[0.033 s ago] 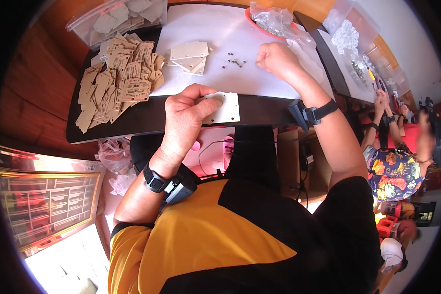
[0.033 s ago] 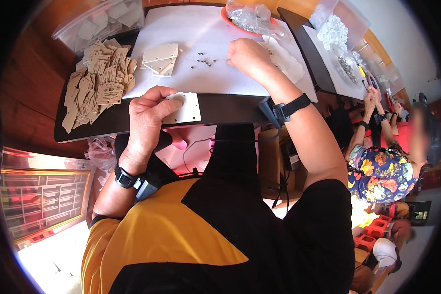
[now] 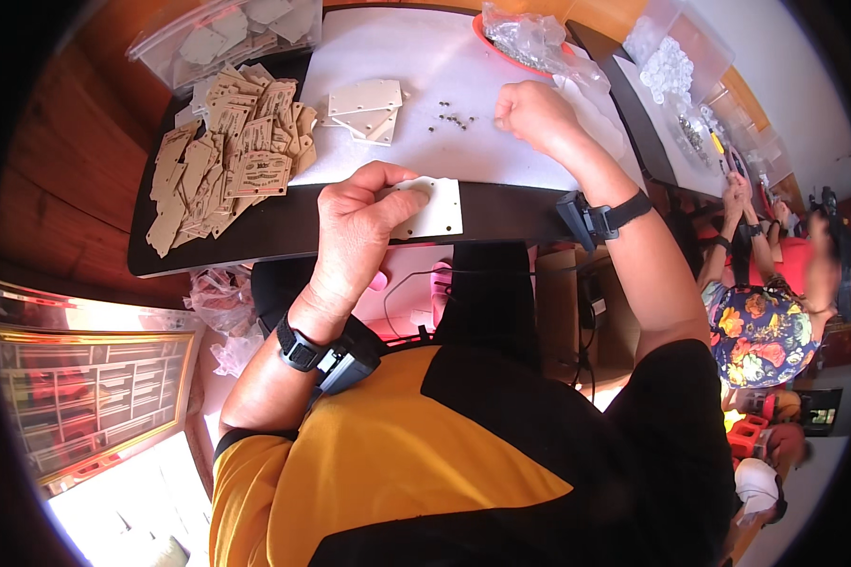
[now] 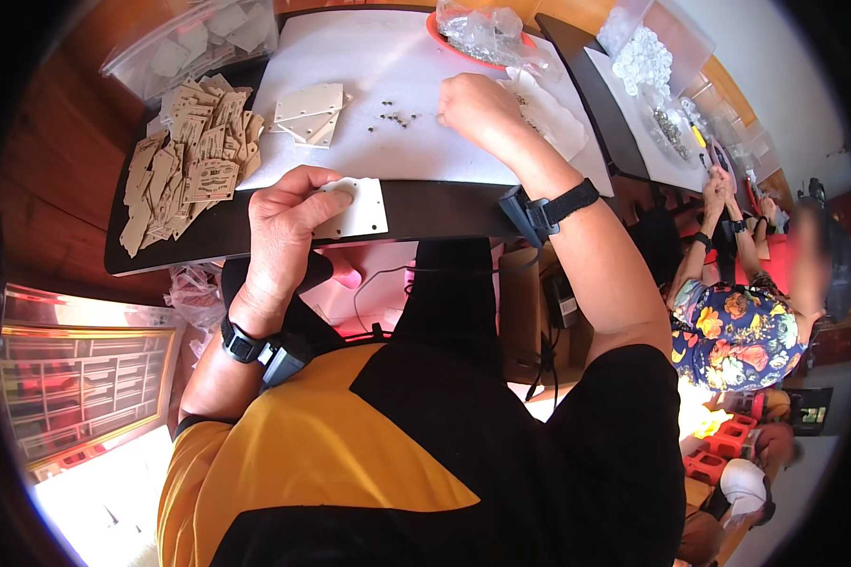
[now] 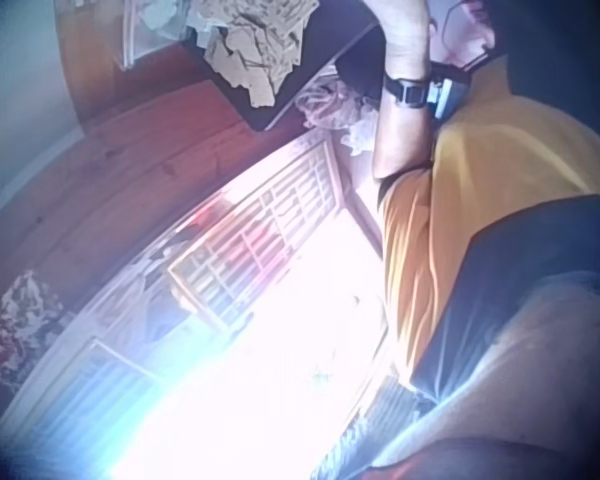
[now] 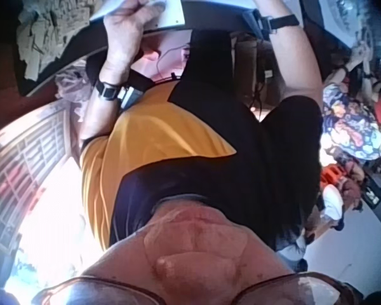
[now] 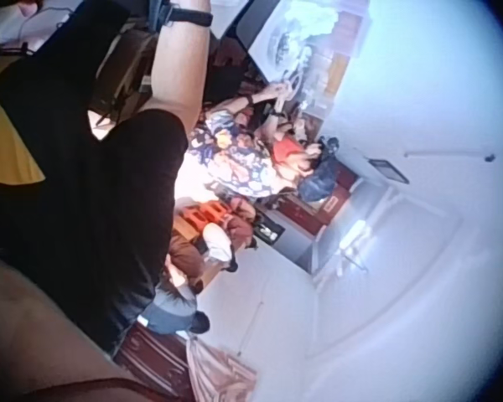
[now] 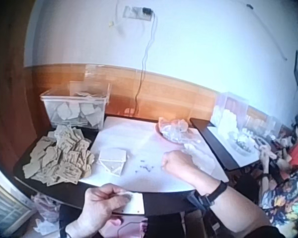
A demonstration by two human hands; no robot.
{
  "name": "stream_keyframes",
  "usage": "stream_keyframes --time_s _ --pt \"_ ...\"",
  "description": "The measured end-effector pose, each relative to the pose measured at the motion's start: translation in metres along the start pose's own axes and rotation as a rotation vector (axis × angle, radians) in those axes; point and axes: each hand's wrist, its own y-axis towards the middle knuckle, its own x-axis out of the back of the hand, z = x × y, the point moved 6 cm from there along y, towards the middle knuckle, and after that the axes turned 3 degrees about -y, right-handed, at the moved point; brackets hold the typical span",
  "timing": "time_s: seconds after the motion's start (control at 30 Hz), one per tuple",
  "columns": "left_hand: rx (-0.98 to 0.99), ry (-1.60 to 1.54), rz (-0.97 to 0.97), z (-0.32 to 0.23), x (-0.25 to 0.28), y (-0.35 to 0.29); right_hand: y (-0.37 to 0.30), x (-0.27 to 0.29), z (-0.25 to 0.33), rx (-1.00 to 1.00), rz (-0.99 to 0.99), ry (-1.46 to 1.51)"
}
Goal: Assembling and checking shoe material components at a workshop table.
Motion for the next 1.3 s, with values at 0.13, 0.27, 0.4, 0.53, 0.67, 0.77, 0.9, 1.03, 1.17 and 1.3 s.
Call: stream_keyframes --time_s 0.13,0.27,0.4,0.53,0.67,0.77,0.9,1.03,1.17,1.3 --pt "0.013 0.021 -0.009 0.003 0.002 0.001 -0.007 0.003 0.009 0.112 -0.112 -0.285" --pt "-0.016 0.023 -0.018 0.000 -0.001 0.001 -0.019 0.008 0.000 0.101 -0.105 -0.164" --pt "0.049 0.066 -0.047 -0.001 0.000 0.000 -0.016 0.009 -0.007 0.019 -0.136 -0.063" --pt "0.077 0.099 -0.050 0.000 0.001 -0.001 -0.009 0.008 -0.004 0.055 -0.155 -0.028" --pt "-0.017 0.027 -0.041 -0.001 -0.001 -0.001 -0.009 0.004 -0.003 0.074 -0.101 -0.014" --pt "-0.030 0.039 -0.038 -0.002 -0.001 -0.001 -0.009 0.002 -0.005 0.110 -0.089 0.014" --pt "-0.043 0.079 -0.069 -0.002 -0.002 0.001 -0.011 0.000 0.001 0.187 -0.130 -0.069" --pt "-0.059 0.142 -0.082 -0.002 -0.002 0.003 -0.017 0.001 0.009 0.240 -0.172 -0.185" --pt "-0.050 0.134 -0.103 -0.004 -0.005 0.003 -0.035 0.008 0.018 0.247 -0.189 -0.055" --pt "-0.062 0.153 -0.129 -0.002 -0.004 0.003 -0.076 0.004 0.065 0.321 -0.059 0.567"
